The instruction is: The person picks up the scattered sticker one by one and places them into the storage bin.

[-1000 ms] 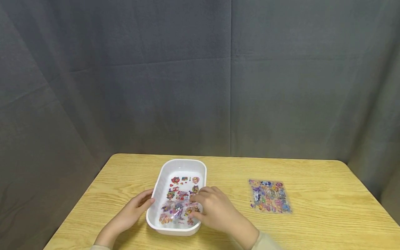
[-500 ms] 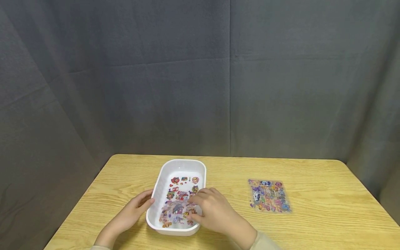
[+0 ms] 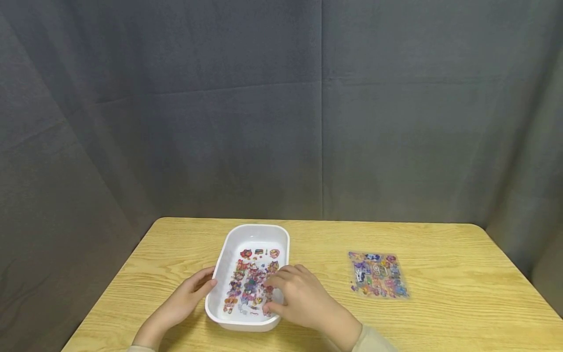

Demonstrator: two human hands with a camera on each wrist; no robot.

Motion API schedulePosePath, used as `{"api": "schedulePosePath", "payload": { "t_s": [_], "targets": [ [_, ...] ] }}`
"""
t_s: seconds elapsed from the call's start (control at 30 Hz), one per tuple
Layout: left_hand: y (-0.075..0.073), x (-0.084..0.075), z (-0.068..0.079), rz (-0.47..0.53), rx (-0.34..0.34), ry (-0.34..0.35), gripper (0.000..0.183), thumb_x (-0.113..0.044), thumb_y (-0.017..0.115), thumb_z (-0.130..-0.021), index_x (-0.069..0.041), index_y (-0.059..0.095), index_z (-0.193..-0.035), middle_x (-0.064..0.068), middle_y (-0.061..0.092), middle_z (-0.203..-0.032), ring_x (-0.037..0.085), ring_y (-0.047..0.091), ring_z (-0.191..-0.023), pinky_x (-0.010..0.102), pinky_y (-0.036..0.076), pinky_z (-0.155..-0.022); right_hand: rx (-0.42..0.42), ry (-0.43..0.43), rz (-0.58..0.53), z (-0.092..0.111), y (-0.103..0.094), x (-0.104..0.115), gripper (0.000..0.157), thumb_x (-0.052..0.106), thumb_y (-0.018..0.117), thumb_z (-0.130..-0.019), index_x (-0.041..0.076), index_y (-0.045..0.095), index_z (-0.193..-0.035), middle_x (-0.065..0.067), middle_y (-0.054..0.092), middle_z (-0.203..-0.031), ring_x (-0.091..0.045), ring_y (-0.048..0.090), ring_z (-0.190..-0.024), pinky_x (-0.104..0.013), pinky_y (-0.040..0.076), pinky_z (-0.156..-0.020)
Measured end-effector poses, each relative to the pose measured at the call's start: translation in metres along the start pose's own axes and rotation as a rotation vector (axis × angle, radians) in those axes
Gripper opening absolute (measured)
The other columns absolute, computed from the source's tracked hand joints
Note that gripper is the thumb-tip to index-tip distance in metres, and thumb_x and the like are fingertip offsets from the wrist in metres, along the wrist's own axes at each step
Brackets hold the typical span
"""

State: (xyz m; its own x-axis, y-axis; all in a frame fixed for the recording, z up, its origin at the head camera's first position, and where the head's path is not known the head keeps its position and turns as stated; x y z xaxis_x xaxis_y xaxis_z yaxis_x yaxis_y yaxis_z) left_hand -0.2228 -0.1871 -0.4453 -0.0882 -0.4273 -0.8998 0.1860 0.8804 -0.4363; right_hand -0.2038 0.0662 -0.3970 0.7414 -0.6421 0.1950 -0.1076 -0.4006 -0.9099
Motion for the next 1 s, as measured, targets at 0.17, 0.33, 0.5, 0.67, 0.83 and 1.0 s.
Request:
{"api": "schedulePosePath", "payload": {
  "t_s": [0.17,0.33,0.5,0.67,0.83,1.0],
  "targets": [
    [-0.001,0.0,0.001,0.007,0.0,-0.008,0.05,-0.028,0.055,-0.103,0.0,0.047,-0.144,0.014,0.06,-0.131,0.034,0.056,-0.119,0.054,0.043,-0.104,-0.02,-0.017,0.014,0.0,-0.002,0.001,0.037,0.042,0.077,-0.084,0.017,0.072,-0.112,0.006,0.069,-0.114,-0.018,0.061,-0.111,-0.042,0.047,-0.1],
    [-0.001,0.0,0.001,0.013,0.006,-0.006,0.05,-0.028,0.055,-0.103,0.0,0.046,-0.144,0.014,0.06,-0.131,0.035,0.056,-0.119,0.054,0.043,-0.103,-0.071,-0.052,0.008,0.001,-0.006,0.002,0.037,0.039,0.079,-0.083,0.016,0.073,-0.111,0.006,0.069,-0.112,-0.016,0.062,-0.108,-0.041,0.049,-0.096],
    [-0.001,0.0,0.0,0.025,0.015,-0.001,0.05,-0.027,0.054,-0.103,0.001,0.045,-0.144,0.015,0.059,-0.131,0.035,0.056,-0.119,0.054,0.044,-0.103,-0.086,-0.05,0.002,0.004,-0.011,0.0,0.036,0.037,0.078,-0.084,0.016,0.072,-0.113,0.004,0.069,-0.115,-0.017,0.062,-0.109,-0.044,0.049,-0.098],
    [-0.001,0.002,0.0,0.022,0.014,-0.003,0.05,-0.026,0.054,-0.104,0.0,0.045,-0.145,0.014,0.06,-0.131,0.034,0.056,-0.12,0.054,0.044,-0.103,-0.081,-0.011,0.004,0.008,-0.017,0.0,0.034,0.038,0.075,-0.088,0.016,0.072,-0.114,0.004,0.069,-0.117,-0.018,0.061,-0.111,-0.047,0.047,-0.1],
    [-0.001,0.003,0.0,0.018,0.009,-0.012,0.05,-0.027,0.055,-0.103,0.0,0.045,-0.145,0.012,0.06,-0.131,0.034,0.056,-0.119,0.054,0.044,-0.103,-0.103,-0.001,0.039,0.013,-0.024,-0.002,0.033,0.041,0.072,-0.09,0.016,0.072,-0.112,0.004,0.069,-0.116,-0.017,0.061,-0.111,-0.043,0.048,-0.1],
    [-0.001,0.003,0.0,0.014,0.006,-0.009,0.052,-0.029,0.056,-0.103,0.0,0.046,-0.144,0.012,0.06,-0.13,0.033,0.057,-0.118,0.053,0.044,-0.103,-0.139,-0.007,0.047,0.019,-0.03,-0.005,0.032,0.034,0.076,-0.087,0.015,0.072,-0.113,0.003,0.069,-0.116,-0.019,0.062,-0.109,-0.045,0.049,-0.099]
  ]
}}
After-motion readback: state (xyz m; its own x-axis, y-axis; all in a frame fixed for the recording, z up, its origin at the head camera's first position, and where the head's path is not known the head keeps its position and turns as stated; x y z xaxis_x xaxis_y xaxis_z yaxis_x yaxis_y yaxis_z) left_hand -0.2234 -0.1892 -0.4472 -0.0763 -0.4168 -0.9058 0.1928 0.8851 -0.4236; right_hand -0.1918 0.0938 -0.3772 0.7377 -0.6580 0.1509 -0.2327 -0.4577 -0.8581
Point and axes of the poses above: each hand's wrist, its own z-axis away from the middle knuckle, its own y-axis out of the palm, x = y × z, the point moved 5 cm from there along -z, towards the middle knuckle
